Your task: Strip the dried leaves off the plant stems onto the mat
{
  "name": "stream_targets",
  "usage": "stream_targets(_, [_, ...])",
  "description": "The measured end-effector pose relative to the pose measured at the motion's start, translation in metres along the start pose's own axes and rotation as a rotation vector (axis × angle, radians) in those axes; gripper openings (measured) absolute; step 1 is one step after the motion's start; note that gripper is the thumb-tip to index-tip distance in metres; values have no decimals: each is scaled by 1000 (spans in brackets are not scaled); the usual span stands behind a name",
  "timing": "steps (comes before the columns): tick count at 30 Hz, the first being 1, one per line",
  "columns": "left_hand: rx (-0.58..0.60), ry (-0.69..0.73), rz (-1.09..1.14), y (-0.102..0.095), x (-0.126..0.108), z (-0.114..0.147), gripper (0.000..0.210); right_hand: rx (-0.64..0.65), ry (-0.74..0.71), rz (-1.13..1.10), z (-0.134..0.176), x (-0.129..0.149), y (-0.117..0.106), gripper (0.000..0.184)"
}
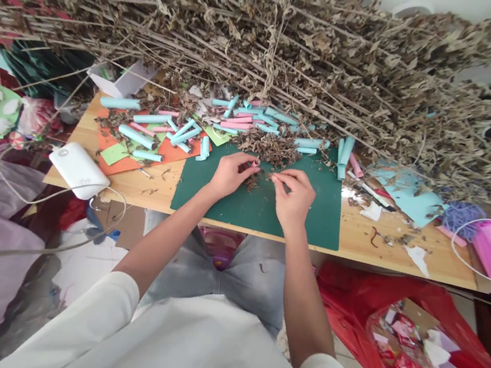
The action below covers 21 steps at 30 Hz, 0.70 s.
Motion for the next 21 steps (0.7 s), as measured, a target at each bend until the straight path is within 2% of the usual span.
stream_targets(4, [13, -1, -5, 1, -2, 0, 20, -10, 82, -124, -2, -4, 1, 15])
stream_targets(9, [12, -3, -9, 1, -3, 0, 21, 43, 375, -451, 1, -32, 25, 12])
stream_targets(11, [14, 6, -2, 1, -4, 0, 19, 62, 436, -503, 3, -37, 32, 12])
stream_targets(14, [10, 20, 4, 1, -5, 0, 15, 118, 404, -462, 3, -32, 35, 14])
stream_targets(18, [13, 6, 7, 1, -4, 0, 17, 121, 251, -218, 1, -22, 29, 18])
stream_targets(21, [16, 4, 9, 1, -4, 0, 20, 145, 148, -125, -1, -16, 28, 18])
Point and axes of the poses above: each hand's wrist, its own z-axis away from the middle knuckle, its own y-axis out of the palm, x = y × z, the point moved 8 cm from there along -z, towards the middle knuckle, and after that the axes turned 14 degrees about z, right-handed, at the moved point
